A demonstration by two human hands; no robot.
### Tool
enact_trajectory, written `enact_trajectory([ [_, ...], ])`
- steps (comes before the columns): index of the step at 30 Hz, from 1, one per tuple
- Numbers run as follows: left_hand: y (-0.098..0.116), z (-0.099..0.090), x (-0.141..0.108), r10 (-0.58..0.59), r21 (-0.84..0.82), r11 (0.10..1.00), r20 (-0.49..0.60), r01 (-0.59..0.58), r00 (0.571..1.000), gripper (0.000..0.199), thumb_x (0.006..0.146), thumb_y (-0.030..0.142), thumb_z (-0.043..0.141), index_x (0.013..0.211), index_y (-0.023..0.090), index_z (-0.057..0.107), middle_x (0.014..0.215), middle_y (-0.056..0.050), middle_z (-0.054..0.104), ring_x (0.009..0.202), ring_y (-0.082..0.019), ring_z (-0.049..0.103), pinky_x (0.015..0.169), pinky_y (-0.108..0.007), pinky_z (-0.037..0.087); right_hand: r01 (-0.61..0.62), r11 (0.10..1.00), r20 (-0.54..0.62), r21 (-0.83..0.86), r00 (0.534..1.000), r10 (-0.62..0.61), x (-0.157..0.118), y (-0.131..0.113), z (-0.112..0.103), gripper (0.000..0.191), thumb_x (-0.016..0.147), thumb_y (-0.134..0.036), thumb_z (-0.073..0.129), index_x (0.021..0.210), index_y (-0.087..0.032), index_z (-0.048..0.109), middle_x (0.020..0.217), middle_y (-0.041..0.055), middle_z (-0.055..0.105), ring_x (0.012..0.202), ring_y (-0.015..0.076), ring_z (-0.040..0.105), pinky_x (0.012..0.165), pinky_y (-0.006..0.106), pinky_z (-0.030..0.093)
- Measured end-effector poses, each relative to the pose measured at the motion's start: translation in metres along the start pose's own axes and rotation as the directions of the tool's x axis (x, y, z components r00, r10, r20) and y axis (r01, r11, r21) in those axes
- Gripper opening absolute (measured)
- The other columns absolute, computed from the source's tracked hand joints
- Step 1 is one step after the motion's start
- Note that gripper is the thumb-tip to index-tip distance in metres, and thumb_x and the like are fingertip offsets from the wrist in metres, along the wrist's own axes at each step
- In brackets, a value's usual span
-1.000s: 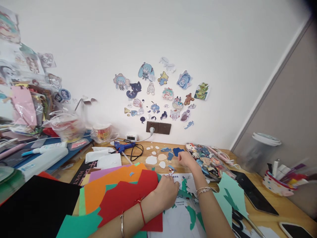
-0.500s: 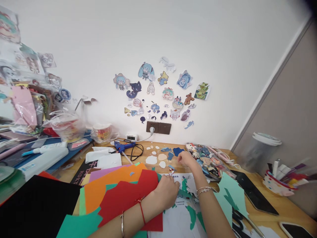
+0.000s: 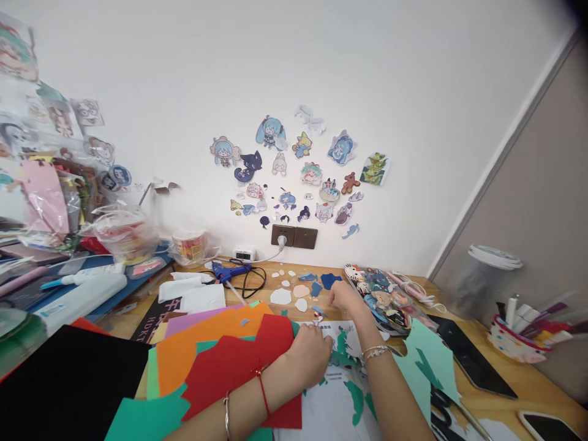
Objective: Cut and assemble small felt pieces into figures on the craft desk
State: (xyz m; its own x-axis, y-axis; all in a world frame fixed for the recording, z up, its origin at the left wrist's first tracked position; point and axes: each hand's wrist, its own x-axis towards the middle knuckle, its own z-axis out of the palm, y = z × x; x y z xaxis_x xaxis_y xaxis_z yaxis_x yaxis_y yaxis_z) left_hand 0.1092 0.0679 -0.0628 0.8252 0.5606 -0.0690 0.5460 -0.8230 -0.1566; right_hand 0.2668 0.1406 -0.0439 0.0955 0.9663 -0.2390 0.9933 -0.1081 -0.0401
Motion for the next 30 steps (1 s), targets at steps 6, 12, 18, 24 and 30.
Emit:
enact_trajectory([
  [6,0.0,0.002,0.0,0.003,-0.005,1.0,-0.004,-0.003,1.0,0.025,0.084,0.03,0.051,0.102,0.013,0.052,0.097,-0.007,0.056,0.087,-0.019,0.056,0.073,-0.037,0.048,-0.045,0.999,0.006,-0.025,0.999,0.045,0.0,-0.009,-0.004,0.023,0.085,-0.027,0.053,0.101,-0.012,0.056,0.101,0.007,0.058,0.086,0.0167,0.058,0.073,0.034,0.049],
  [12,0.0,0.003,0.001,0.001,0.005,1.0,-0.02,-0.001,1.0,0.025,0.085,0.03,0.05,0.102,0.013,0.053,0.097,-0.007,0.056,0.087,-0.019,0.056,0.073,-0.037,0.048,-0.04,0.999,-0.02,-0.032,0.999,0.04,-0.002,-0.007,-0.004,0.023,0.085,-0.028,0.052,0.102,-0.014,0.055,0.103,0.007,0.057,0.087,0.0167,0.057,0.075,0.034,0.049],
  [18,0.0,0.005,0.002,0.005,-0.001,1.0,-0.029,-0.005,1.0,0.025,0.085,0.03,0.05,0.101,0.012,0.053,0.097,-0.007,0.056,0.087,-0.019,0.055,0.073,-0.037,0.048,0.021,1.0,-0.058,-0.02,0.998,-0.022,0.001,-0.008,-0.002,0.02,0.085,-0.029,0.051,0.096,-0.014,0.058,0.099,0.0054,0.059,0.09,0.0172,0.057,0.08,0.037,0.046],
  [24,0.0,0.002,0.0,-0.001,-0.001,1.0,-0.013,0.001,1.0,0.025,0.085,0.03,0.05,0.103,0.013,0.052,0.097,-0.007,0.056,0.087,-0.019,0.056,0.073,-0.037,0.048,0.1,0.995,-0.059,-0.002,0.993,-0.1,0.004,-0.023,0.004,0.02,0.085,-0.03,0.051,0.098,-0.016,0.057,0.101,0.0049,0.059,0.089,0.0168,0.057,0.079,0.037,0.046],
  [30,-0.001,0.0,0.0,0.001,0.006,1.0,-0.004,-0.001,1.0,0.025,0.084,0.029,0.051,0.103,0.012,0.053,0.099,-0.007,0.056,0.088,-0.019,0.056,0.074,-0.037,0.048,0.102,0.994,-0.076,-0.038,0.992,-0.104,0.006,-0.031,0.012,0.018,0.086,-0.029,0.049,0.094,-0.016,0.058,0.098,0.0048,0.06,0.087,0.0156,0.057,0.077,0.035,0.047],
])
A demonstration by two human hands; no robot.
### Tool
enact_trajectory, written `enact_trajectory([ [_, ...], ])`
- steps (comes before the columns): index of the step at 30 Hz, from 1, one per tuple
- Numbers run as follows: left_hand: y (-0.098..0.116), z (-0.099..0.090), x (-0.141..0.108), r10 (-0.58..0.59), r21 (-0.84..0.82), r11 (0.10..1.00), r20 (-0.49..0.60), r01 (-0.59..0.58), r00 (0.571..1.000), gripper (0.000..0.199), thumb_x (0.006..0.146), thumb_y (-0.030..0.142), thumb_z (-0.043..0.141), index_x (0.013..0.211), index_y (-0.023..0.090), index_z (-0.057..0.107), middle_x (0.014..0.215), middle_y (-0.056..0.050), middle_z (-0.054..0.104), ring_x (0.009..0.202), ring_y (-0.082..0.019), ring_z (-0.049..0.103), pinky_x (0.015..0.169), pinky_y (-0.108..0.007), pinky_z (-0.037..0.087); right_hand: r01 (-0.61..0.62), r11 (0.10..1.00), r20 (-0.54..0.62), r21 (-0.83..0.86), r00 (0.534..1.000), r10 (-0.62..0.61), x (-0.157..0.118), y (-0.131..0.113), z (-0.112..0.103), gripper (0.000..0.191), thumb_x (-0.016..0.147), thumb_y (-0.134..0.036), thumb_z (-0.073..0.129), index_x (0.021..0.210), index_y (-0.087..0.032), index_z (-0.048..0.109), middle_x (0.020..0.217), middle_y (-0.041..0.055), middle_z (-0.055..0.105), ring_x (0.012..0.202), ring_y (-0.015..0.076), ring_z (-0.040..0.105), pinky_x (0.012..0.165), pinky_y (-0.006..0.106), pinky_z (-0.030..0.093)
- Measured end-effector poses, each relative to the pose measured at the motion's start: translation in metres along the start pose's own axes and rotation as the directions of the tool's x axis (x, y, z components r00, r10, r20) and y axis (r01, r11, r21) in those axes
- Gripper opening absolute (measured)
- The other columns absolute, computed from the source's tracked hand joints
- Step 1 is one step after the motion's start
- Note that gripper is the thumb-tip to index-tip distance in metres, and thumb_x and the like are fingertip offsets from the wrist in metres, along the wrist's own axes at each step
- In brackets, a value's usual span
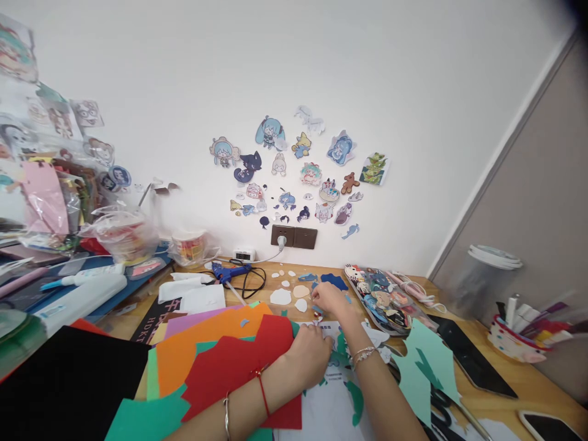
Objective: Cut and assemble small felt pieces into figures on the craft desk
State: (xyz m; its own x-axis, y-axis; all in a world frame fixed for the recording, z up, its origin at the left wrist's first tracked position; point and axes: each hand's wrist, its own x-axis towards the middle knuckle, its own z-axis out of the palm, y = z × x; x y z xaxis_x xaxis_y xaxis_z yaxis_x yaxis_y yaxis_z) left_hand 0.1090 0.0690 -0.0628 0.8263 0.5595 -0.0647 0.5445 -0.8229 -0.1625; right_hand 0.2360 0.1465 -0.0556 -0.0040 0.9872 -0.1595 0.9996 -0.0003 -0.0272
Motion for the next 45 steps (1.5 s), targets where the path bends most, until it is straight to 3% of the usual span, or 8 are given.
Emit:
enact_trajectory([
  [18,0.001,0.002,0.001,0.004,0.005,1.0,0.006,-0.004,1.0,0.026,0.084,0.03,0.051,0.103,0.012,0.053,0.1,-0.008,0.056,0.09,-0.019,0.055,0.074,-0.037,0.048,0.042,0.998,-0.069,0.051,0.997,-0.038,0.008,0.001,0.009,0.017,0.086,-0.028,0.05,0.093,-0.015,0.059,0.098,0.0047,0.06,0.091,0.0166,0.057,0.08,0.037,0.046],
  [32,0.001,0.001,-0.001,0.0,0.01,1.0,-0.003,0.0,1.0,0.025,0.085,0.029,0.051,0.103,0.012,0.053,0.099,-0.007,0.056,0.089,-0.019,0.056,0.074,-0.037,0.048,0.046,0.987,-0.024,0.155,0.999,-0.042,0.011,0.006,0.012,0.019,0.086,-0.028,0.05,0.097,-0.014,0.057,0.099,0.0049,0.059,0.086,0.0159,0.058,0.076,0.036,0.048],
  [45,0.001,0.004,0.001,-0.001,-0.002,1.0,-0.009,0.001,1.0,0.026,0.085,0.03,0.051,0.104,0.013,0.052,0.1,-0.007,0.056,0.089,-0.019,0.056,0.074,-0.038,0.048,0.003,0.997,-0.099,0.081,0.995,0.005,0.01,0.011,0.007,0.02,0.086,-0.03,0.05,0.096,-0.014,0.057,0.095,0.0045,0.06,0.085,0.0156,0.058,0.076,0.035,0.048],
])
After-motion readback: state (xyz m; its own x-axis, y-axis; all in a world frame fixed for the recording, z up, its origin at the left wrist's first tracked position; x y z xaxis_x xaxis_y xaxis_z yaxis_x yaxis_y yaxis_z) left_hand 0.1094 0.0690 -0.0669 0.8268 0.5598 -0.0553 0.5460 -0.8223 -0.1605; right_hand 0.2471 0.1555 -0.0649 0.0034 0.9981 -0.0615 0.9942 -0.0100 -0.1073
